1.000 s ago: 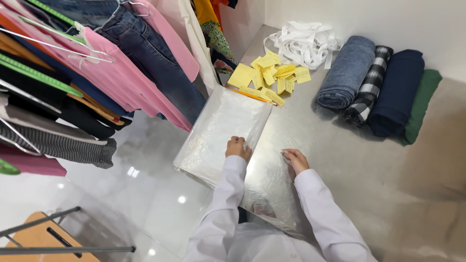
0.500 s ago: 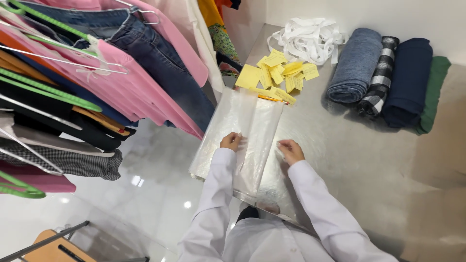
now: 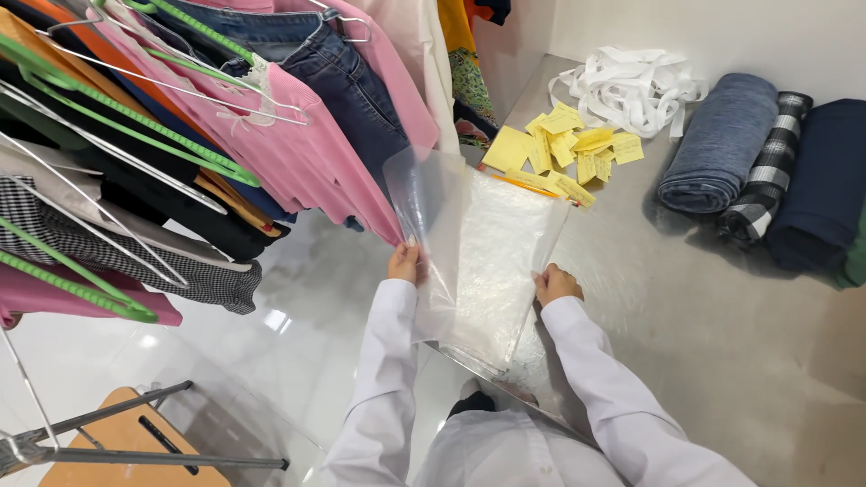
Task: The person writes on a yellow sticky note with a pencil and places it on a cardboard box tied with a white ribbon. Then, the person wraps a folded green garment in a clear plastic bag and places it into an open cardboard box.
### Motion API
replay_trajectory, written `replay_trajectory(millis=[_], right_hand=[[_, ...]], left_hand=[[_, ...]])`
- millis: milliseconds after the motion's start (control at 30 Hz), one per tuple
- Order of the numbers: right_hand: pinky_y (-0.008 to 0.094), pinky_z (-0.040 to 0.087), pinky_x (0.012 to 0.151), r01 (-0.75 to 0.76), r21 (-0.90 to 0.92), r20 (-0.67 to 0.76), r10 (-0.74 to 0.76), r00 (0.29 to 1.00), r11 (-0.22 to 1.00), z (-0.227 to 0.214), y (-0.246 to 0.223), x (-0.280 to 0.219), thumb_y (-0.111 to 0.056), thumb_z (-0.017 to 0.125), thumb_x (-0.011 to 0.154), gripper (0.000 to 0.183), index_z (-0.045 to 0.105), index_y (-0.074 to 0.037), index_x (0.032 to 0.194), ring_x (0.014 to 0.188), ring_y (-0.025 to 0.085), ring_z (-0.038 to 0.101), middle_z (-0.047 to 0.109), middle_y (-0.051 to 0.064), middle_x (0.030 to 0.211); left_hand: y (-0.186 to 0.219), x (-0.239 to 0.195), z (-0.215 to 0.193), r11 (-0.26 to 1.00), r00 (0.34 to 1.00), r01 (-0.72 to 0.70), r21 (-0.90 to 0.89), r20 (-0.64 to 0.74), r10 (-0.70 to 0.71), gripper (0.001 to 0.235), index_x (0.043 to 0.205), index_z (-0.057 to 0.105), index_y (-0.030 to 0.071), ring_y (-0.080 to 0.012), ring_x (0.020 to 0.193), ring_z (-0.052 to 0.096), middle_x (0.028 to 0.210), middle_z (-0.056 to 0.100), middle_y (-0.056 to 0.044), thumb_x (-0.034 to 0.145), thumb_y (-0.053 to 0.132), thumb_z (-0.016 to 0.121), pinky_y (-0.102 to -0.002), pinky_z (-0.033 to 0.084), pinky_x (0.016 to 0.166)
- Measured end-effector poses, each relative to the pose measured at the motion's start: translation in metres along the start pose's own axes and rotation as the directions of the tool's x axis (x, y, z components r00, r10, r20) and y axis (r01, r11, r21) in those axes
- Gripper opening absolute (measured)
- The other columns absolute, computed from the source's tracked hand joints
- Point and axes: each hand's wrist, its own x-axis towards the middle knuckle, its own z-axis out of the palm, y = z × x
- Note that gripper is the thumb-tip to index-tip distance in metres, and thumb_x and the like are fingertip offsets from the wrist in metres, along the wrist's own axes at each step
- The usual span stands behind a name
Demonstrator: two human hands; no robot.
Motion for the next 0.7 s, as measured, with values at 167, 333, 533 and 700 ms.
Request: replay_trajectory(millis=[167, 333, 533, 700], right_hand=[[0.049, 0.058, 0.09, -0.04, 0.076, -0.065, 0.045, 0.997, 0.996, -0.012, -0.018, -0.012, -0.04, 0.064, 0.091, 0.033, 0.05, -0.018, 0.111, 0.111, 0.036, 0.065, 0.061, 0.012, 0.111], [0.056, 0.051, 0.101, 0.007, 0.355, -0.155, 0.052, 0.987, 0.935, -0.031, -0.017, -0.018, -0.044, 0.071, 0.089, 0.063, 0.036, -0.013, 0.131, 0.126, 0.047, 0.049, 0.038, 0.017, 0.131], [0.043, 0.037, 0.115, -0.096, 0.869, -0.064, 0.302, 0.951, 0.485, -0.027, 0.021, 0.007, -0.046, 0.089, 0.082, 0.093, 0.031, -0.01, 0.146, 0.132, 0.033, 0.046, 0.041, 0.017, 0.136], [0.057, 0.031, 0.116, -0.178, 0.984, 0.177, 0.303, 0.936, -0.026, -0.065, 0.038, -0.012, -0.046, 0.08, 0.085, 0.098, 0.02, -0.01, 0.154, 0.141, 0.044, 0.036, 0.033, 0.027, 0.15]], left_hand=[[0.029, -0.018, 0.034, 0.97, 0.98, 0.166, -0.178, 0.141, -0.142, 0.066, 0.121, 0.064, 0.012, -0.0267, 0.091, 0.072, 0.11, 0.073, -0.018, 0.088, 0.066, 0.045, -0.045, 0.06, 0.081], [0.123, -0.123, 0.11, 0.95, 0.894, 0.266, 0.166, 0.326, -0.307, 0.097, 0.143, 0.063, 0.02, -0.0227, 0.107, 0.052, 0.142, 0.051, -0.027, 0.085, 0.09, 0.028, -0.022, 0.052, 0.087], [0.082, -0.125, 0.199, 0.953, 0.882, 0.256, 0.165, 0.365, -0.3, 0.07, 0.118, 0.059, 0.003, -0.0276, 0.083, 0.063, 0.092, 0.065, -0.019, 0.065, 0.035, 0.094, -0.043, 0.054, 0.068], [0.089, -0.166, 0.26, 0.607, 0.618, 0.71, -0.356, 0.728, -0.296, 0.03, 0.106, 0.073, 0.003, -0.0311, 0.074, 0.073, 0.093, 0.074, -0.02, 0.089, 0.026, 0.07, -0.047, 0.062, 0.076]])
